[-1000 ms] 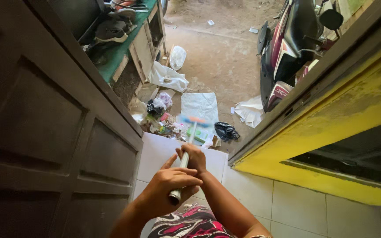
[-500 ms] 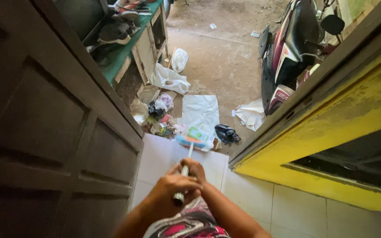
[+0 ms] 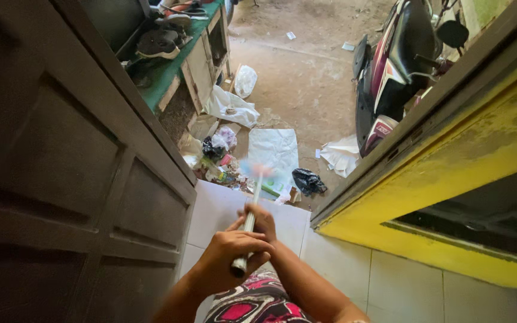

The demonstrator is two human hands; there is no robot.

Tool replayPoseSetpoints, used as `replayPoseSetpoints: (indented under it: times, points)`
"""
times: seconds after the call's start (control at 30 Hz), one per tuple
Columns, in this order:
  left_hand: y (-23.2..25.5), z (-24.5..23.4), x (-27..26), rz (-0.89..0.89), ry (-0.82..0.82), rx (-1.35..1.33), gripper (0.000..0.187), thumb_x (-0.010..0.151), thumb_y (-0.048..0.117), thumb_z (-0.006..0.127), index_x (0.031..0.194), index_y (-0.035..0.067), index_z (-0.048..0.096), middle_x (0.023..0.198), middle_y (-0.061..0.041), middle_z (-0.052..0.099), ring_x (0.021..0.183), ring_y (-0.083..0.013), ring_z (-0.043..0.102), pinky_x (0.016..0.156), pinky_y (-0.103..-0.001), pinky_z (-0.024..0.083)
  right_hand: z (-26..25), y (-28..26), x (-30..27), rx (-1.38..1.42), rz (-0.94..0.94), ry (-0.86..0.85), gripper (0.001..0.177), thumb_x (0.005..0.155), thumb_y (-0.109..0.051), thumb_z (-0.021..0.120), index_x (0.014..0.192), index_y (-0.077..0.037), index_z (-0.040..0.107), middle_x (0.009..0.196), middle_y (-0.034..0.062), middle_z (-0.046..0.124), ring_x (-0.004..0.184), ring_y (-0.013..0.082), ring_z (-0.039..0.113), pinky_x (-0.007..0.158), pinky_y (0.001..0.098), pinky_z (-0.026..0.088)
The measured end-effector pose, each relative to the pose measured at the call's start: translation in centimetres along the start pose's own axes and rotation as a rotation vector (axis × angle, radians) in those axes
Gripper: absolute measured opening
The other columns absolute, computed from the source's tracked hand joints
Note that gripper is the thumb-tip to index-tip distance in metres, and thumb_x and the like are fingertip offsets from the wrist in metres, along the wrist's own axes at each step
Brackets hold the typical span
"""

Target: The person sweeps the tiled floor using a broom, pushing debris from an indoor area through a doorway into an outdoor space.

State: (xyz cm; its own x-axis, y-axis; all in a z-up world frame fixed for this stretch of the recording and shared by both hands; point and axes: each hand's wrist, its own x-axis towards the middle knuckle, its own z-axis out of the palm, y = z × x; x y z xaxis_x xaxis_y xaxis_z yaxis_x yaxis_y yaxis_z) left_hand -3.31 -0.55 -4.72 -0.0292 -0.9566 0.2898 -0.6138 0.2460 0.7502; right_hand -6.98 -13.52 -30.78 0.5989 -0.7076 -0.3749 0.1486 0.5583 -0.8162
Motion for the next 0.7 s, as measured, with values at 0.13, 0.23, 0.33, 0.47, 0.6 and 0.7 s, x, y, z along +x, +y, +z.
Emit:
replayPoseSetpoints:
  times: [0.13,0.23,0.33,0.47,0.6,0.7]
  points:
    - [-0.1,0.4,-1.1,-0.027,-0.024,-0.045,0.009,0.087,0.014,0.082,0.094,0.010,0.078,0.085,-0.010,0.078,0.078,-0.0283,0.073,0.105,-0.047,0.049,-2.3,4.4,-1.9,-0.880,-0.549,-0.189,0.016,0.082,-0.022,0.066,0.090,-0.010,0.070,0.084,0.0132,0.073,0.076,0.0281,0.072,0.069,0.0391,0.055]
    - [0.1,0.1,-1.2,-0.039,0.052,0.007,0.010,0.087,0.016,0.081,0.095,0.010,0.078,0.088,-0.010,0.078,0.074,-0.0289,0.064,0.080,-0.041,0.051,-2.7,4.8,-2.3,-0.935,-0.493,-0.173,0.021,0.079,-0.028,0.070,0.091,-0.010,0.069,0.089,0.0128,0.073,0.079,0.0306,0.073,0.069,0.0402,0.055]
    - [1.9,-0.3,-1.6,-0.010,0.108,-0.005,0.010,0.085,0.016,0.081,0.092,0.008,0.078,0.076,-0.010,0.075,0.057,-0.0251,0.062,0.087,-0.043,0.050,-1.4,1.9,-0.6,-0.968,-0.504,-0.140,0.025,0.077,-0.031,0.072,0.092,-0.011,0.069,0.092,0.0125,0.073,0.082,0.0323,0.073,0.069,0.0409,0.055]
    - [3.4,-1.3,-4.4,-0.055,0.138,-0.020,0.014,0.091,0.019,0.079,0.098,0.008,0.076,0.083,-0.009,0.076,0.065,-0.0245,0.064,0.086,-0.041,0.053,0.9,1.9,-5.3,-1.000,-0.595,-0.158,0.027,0.075,-0.029,0.077,0.092,-0.011,0.069,0.091,0.0139,0.073,0.086,0.0349,0.072,0.071,0.0426,0.054]
    - [6.6,-2.8,-8.4,-0.136,0.190,0.035,0.016,0.090,0.021,0.077,0.099,0.008,0.078,0.082,-0.009,0.079,0.072,-0.0207,0.076,0.110,-0.049,0.044,4.1,-0.3,-10.6,-0.999,-0.594,-0.236,0.025,0.072,-0.022,0.078,0.093,-0.011,0.069,0.092,0.0112,0.074,0.087,0.0341,0.073,0.070,0.0418,0.055]
    - [8.6,-4.3,-11.9,-0.201,0.218,0.035,0.023,0.087,0.023,0.078,0.105,0.009,0.078,0.081,-0.006,0.081,0.078,-0.0184,0.081,0.114,-0.050,0.041,6.7,-0.4,-14.2,-0.966,-0.624,-0.302,0.022,0.078,-0.025,0.080,0.092,-0.011,0.069,0.088,0.0123,0.073,0.084,0.0332,0.074,0.071,0.0415,0.056]
